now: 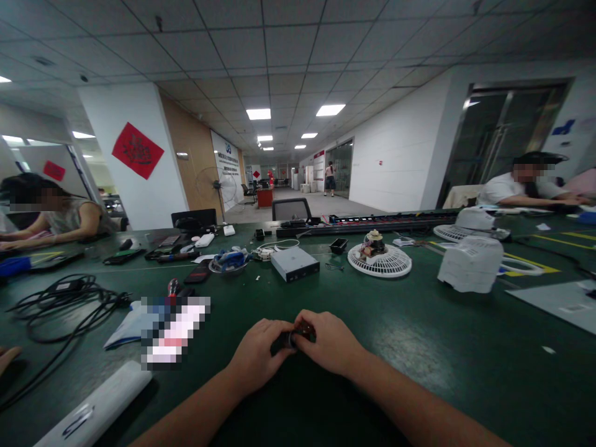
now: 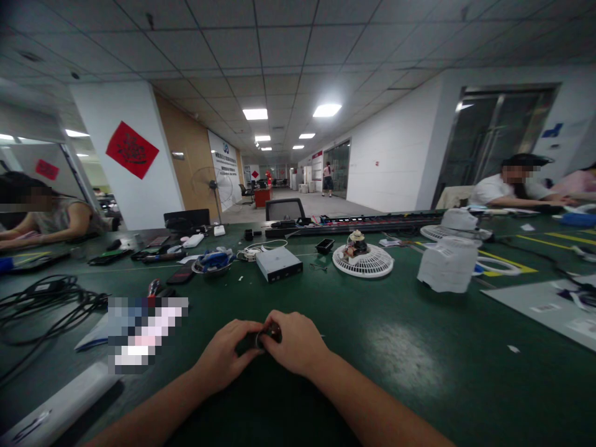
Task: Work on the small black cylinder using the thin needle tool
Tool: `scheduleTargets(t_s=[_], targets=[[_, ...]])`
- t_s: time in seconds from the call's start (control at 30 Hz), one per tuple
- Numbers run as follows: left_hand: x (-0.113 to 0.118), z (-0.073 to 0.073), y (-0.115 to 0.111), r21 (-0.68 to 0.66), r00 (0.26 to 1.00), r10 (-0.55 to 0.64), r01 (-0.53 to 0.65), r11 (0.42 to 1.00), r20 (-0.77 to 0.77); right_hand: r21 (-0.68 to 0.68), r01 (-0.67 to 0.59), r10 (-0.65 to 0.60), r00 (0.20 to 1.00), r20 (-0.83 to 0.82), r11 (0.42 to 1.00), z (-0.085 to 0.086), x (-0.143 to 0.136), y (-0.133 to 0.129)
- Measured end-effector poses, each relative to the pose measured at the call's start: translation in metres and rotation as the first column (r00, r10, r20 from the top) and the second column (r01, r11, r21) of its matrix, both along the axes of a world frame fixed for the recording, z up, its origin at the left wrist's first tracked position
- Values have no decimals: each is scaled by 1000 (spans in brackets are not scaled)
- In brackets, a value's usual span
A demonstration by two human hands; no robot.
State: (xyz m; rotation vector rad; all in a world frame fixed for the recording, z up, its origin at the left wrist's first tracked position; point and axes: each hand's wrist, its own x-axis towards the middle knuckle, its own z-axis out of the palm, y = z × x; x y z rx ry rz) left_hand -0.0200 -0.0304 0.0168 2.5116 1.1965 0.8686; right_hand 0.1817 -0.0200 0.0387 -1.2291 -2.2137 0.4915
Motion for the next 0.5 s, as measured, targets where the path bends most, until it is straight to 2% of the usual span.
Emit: scheduleTargets(t_s=[0.07, 0.2, 0.37, 0.43, 0.5], targets=[[2, -1, 2, -36, 995, 86, -84, 996, 56, 54, 19, -18, 999, -35, 998, -2, 0, 2], [3, -1, 7, -88, 955, 233, -220, 972, 184, 183, 149, -108, 970, -220, 972, -2, 3, 5], [-1, -1, 13, -130, 907, 320, -294, 947, 274, 315, 189, -62, 926, -372, 930, 8, 9, 6], [-2, -3, 14, -143, 900, 341, -313, 939, 272, 269, 235, -94, 888, -450, 934, 9, 9, 7], [-3, -4, 15, -150, 901, 342, -312, 938, 265, 158, 243, -118, 825, -553, 957, 6, 8, 10]])
